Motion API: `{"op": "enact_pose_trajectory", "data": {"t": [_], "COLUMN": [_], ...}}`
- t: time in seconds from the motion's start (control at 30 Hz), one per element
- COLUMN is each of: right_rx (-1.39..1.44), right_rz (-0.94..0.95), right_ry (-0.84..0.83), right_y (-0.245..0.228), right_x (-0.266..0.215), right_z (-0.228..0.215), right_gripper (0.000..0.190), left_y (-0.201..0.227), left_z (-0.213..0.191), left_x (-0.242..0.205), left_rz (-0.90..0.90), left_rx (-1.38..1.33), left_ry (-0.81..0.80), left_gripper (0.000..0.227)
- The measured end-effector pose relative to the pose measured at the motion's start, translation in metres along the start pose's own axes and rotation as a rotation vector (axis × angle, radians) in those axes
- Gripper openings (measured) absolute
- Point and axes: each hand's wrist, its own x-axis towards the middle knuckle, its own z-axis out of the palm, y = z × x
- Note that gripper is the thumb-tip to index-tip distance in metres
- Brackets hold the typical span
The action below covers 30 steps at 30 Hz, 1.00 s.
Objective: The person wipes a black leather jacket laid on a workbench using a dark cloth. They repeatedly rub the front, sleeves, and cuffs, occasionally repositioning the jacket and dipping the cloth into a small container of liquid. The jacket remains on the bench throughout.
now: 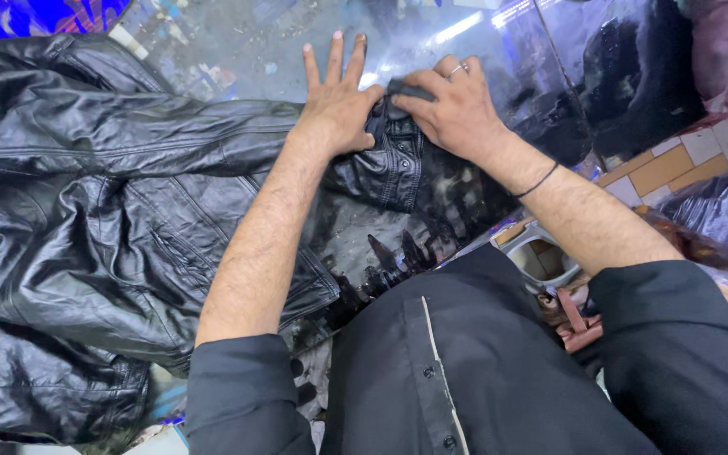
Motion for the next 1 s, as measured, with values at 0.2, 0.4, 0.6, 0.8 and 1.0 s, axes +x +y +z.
{"op": "enact_pose_trajectory", "data": {"t": [0.2,0.4,0.6,0.8,1.0], "right_rx": [-0.047,-0.012,0.067,0.078,0.103], "right_rz": [0.036,0.013,0.128,0.254,0.237], "right_ry": [-0.038,-0.075,0.001,0.045,0.042], "right_y": [0.016,0.023,0.020,0.001,0.008], "right_x": [0.005,0.011,-0.006,-0.027,-0.012], "right_z": [-0.003,0.000,-0.009,-0.018,-0.008], "right_gripper": [0.035,0.033,0.036,0.033,0.036], "left_y": [-0.001,-0.004,-0.001,0.002,0.007], "left_z": [-0.008,-0.012,-0.014,-0.010,-0.008], "left_x": [0.006,0.013,0.010,0.001,-0.005], "left_rz": [-0.010,0.004,-0.019,-0.028,-0.079], "left_rx": [0.000,0.017,0.009,0.000,-0.028], "left_ry": [-0.040,-0.072,-0.124,-0.097,-0.089], "left_gripper": [0.071,0.072,0.068,0.069,0.066]}}
